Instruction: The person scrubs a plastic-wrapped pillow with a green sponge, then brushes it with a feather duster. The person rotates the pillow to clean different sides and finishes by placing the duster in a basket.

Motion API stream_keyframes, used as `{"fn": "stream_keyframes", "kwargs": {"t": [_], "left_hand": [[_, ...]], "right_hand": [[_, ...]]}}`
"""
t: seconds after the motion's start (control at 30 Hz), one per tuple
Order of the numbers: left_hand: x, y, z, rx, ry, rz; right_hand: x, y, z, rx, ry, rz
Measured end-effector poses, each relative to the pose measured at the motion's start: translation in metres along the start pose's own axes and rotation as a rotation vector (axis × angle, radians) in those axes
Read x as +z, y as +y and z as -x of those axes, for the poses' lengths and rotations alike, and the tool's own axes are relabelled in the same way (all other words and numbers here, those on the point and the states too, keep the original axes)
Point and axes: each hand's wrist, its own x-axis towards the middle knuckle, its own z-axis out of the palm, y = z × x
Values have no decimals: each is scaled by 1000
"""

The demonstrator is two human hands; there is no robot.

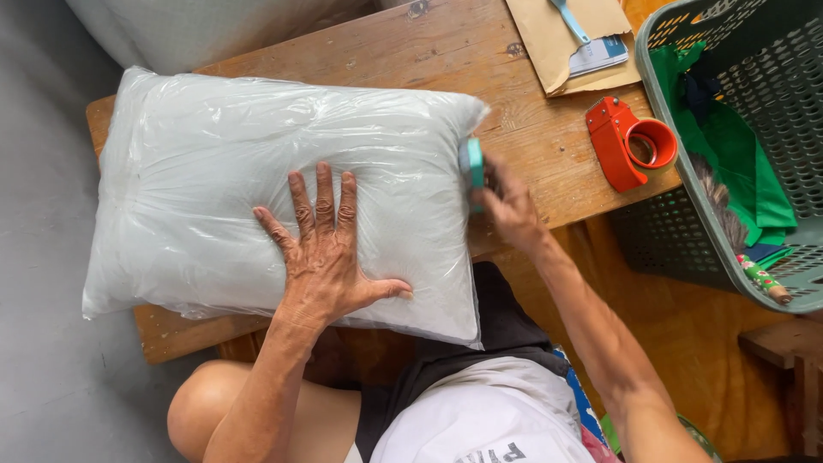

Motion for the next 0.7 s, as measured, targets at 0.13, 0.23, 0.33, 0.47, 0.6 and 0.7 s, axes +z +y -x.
{"fn": "stream_keyframes", "kwargs": {"t": [0.13,0.23,0.33,0.47,0.6,0.7], "left_hand": [[-2,-3,-3,1,-36,11],[-5,-2,-4,26,-40,12],[-6,-2,-6,21,-43,24],[-6,-3,-6,15,-50,11],[-6,-3,-6,12,-72,30],[-6,-5,-7,5,-76,30]], "right_hand": [[22,-27,98,-183,-198,51],[12,-45,131,-62,-522,-44],[-12,-31,128,-17,-721,-124],[-38,10,56,5,2,-295],[-50,15,-47,-33,192,105],[-27,16,-52,-71,-13,-15]]}}
